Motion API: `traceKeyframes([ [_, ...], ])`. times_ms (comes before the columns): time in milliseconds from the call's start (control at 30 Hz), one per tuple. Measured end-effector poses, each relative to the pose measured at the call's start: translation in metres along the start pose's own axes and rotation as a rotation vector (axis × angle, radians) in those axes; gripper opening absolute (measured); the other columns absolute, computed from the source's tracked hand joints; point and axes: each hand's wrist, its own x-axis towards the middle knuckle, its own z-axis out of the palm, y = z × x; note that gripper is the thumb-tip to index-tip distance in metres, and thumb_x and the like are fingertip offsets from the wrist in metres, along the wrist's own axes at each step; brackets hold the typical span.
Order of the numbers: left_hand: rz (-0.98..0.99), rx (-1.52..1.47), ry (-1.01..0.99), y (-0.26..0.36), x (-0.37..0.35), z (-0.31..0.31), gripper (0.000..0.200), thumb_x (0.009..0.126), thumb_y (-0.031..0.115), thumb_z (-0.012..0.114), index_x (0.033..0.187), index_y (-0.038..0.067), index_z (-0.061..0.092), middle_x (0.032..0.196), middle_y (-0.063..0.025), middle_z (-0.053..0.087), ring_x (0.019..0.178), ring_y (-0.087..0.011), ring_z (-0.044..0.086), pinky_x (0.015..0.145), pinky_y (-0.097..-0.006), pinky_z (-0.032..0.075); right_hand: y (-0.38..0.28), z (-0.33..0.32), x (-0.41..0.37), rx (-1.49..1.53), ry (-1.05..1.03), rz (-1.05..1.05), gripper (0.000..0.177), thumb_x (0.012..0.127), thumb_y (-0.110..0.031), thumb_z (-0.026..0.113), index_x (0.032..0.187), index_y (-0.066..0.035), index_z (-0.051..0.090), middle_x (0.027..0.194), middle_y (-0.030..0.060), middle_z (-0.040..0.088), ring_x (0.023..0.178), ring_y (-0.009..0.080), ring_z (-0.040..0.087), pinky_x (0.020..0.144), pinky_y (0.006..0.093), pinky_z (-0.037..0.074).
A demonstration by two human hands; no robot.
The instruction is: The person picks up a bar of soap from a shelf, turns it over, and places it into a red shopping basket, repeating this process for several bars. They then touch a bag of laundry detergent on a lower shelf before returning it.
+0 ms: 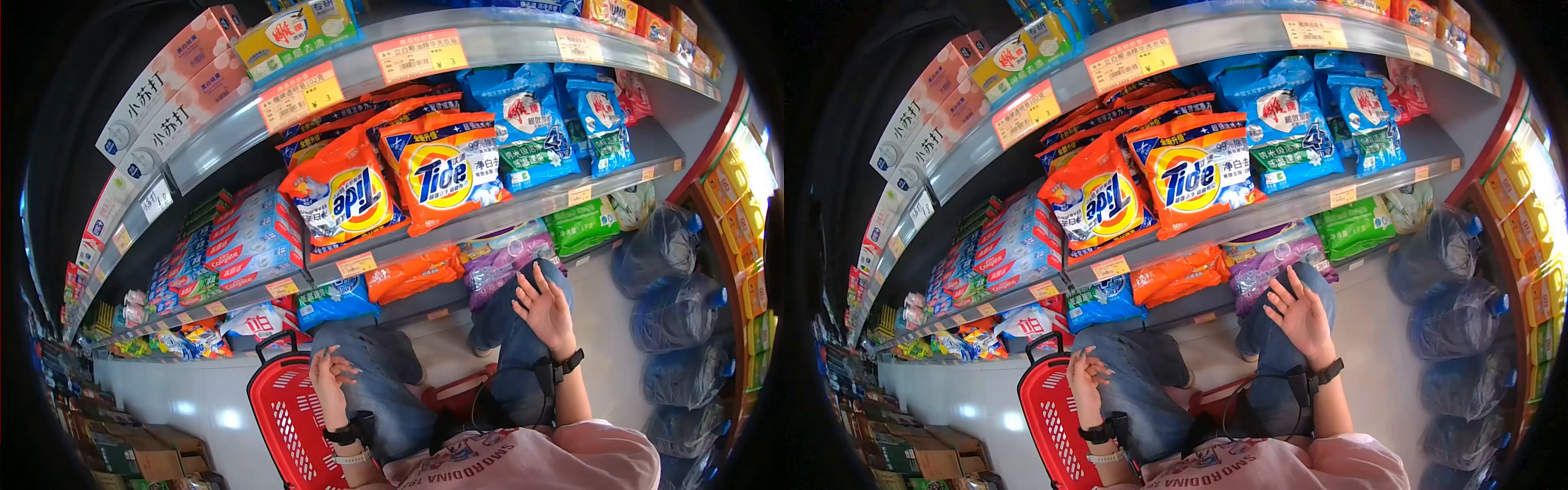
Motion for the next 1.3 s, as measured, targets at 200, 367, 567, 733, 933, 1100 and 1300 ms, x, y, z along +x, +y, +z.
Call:
traceKeyframes([
  [200,0.01,-0.009,0.001,-0.002,0.001,-0.001,0.03,0.093,0.026,0.048,0.104,0.0,0.055,0.07,-0.009,0.061,0.053,-0.0187,0.064,0.037,-0.0227,0.047,0.0,0.0,0.0,0.001,-0.001,-0.004,0.052,0.093,-0.035,0.044,0.14,-0.019,0.031,0.134,0.0102,0.044,0.113,0.0217,0.048,0.096,0.0396,0.04],
  [367,0.003,-0.01,0.009,-0.001,0.0,-0.001,0.029,0.093,0.026,0.048,0.103,0.0,0.056,0.069,-0.009,0.061,0.053,-0.0188,0.063,0.037,-0.0227,0.047,-0.001,0.002,0.0,0.028,-0.011,0.005,0.047,0.094,-0.032,0.043,0.139,-0.021,0.033,0.134,0.008,0.045,0.112,0.0207,0.05,0.096,0.0398,0.041],
  [567,-0.002,-0.006,0.003,0.0,-0.001,0.0,0.029,0.093,0.026,0.048,0.103,0.0,0.056,0.07,-0.009,0.061,0.053,-0.0185,0.063,0.037,-0.0228,0.048,0.0,0.002,-0.001,0.033,-0.013,0.003,0.047,0.094,-0.031,0.043,0.139,-0.021,0.033,0.134,0.0082,0.044,0.112,0.0207,0.05,0.096,0.0397,0.04],
  [733,0.028,0.032,0.004,0.002,-0.001,0.003,0.031,0.093,0.027,0.047,0.106,0.001,0.056,0.071,-0.0064,0.061,0.055,-0.0157,0.063,0.038,-0.0212,0.047,0.001,0.006,-0.001,0.07,-0.014,0.028,0.048,0.093,-0.032,0.045,0.139,-0.02,0.034,0.134,0.0087,0.044,0.112,0.0218,0.05,0.097,0.0403,0.04],
  [933,-0.026,0.11,0.014,0.005,0.002,0.011,0.031,0.092,0.029,0.047,0.106,0.002,0.057,0.069,-0.0029,0.059,0.054,-0.0132,0.06,0.038,-0.0199,0.044,0.004,0.016,-0.005,0.189,-0.074,0.088,0.049,0.092,-0.029,0.047,0.138,-0.017,0.035,0.129,0.0117,0.047,0.11,0.0238,0.051,0.096,0.0399,0.039],
  [1100,-0.025,0.158,0.095,0.007,-0.002,0.013,0.031,0.091,0.029,0.047,0.107,0.004,0.056,0.069,-0.0031,0.058,0.053,-0.0129,0.06,0.038,-0.0182,0.043,0.002,-0.057,0.005,0.308,-0.116,0.04,0.046,0.093,-0.027,0.044,0.137,-0.013,0.035,0.129,0.0105,0.048,0.11,0.0233,0.052,0.095,0.0376,0.041],
  [1300,-0.053,0.269,0.145,0.009,-0.002,0.019,0.032,0.087,0.035,0.053,0.105,0.009,0.061,0.07,0.0025,0.054,0.056,-0.0076,0.055,0.04,-0.0167,0.036,0.017,-0.149,0.037,-1.133,0.522,0.082,0.087,0.081,-0.037,0.066,0.14,0.005,0.018,0.138,0.0243,0.033,0.127,0.0347,0.035,0.105,0.0426,0.029],
])
